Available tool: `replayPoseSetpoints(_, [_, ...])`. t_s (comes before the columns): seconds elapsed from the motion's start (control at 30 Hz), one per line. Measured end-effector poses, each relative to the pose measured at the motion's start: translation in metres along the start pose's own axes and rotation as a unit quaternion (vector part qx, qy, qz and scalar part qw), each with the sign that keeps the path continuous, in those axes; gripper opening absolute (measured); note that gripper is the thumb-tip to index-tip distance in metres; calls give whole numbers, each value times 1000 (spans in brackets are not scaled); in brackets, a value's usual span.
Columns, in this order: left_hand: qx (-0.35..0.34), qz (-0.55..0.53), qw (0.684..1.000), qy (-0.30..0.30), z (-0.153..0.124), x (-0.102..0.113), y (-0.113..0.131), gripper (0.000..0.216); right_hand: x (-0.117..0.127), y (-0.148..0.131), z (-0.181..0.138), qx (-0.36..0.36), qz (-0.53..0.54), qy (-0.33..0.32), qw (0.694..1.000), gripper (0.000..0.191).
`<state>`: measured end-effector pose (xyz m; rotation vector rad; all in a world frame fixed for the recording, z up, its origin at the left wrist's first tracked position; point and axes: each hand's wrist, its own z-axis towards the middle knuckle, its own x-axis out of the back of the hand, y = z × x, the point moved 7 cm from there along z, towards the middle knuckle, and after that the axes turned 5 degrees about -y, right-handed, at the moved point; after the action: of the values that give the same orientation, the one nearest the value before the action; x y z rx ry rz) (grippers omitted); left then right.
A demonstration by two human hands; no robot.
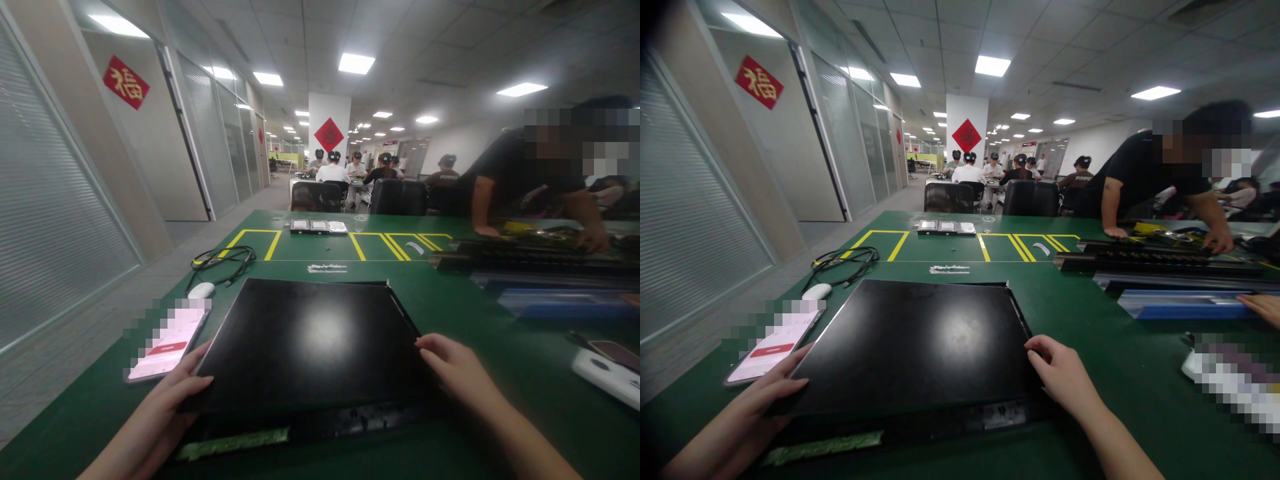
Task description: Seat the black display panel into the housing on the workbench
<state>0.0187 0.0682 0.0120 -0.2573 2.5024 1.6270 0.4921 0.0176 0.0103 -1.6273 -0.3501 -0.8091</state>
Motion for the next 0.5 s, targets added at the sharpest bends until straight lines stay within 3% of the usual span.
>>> replayPoseSetpoints(0.5, [15,-5,1000,-7,3,0,-3,79,-3,0,1,31,-37,-1,999,24])
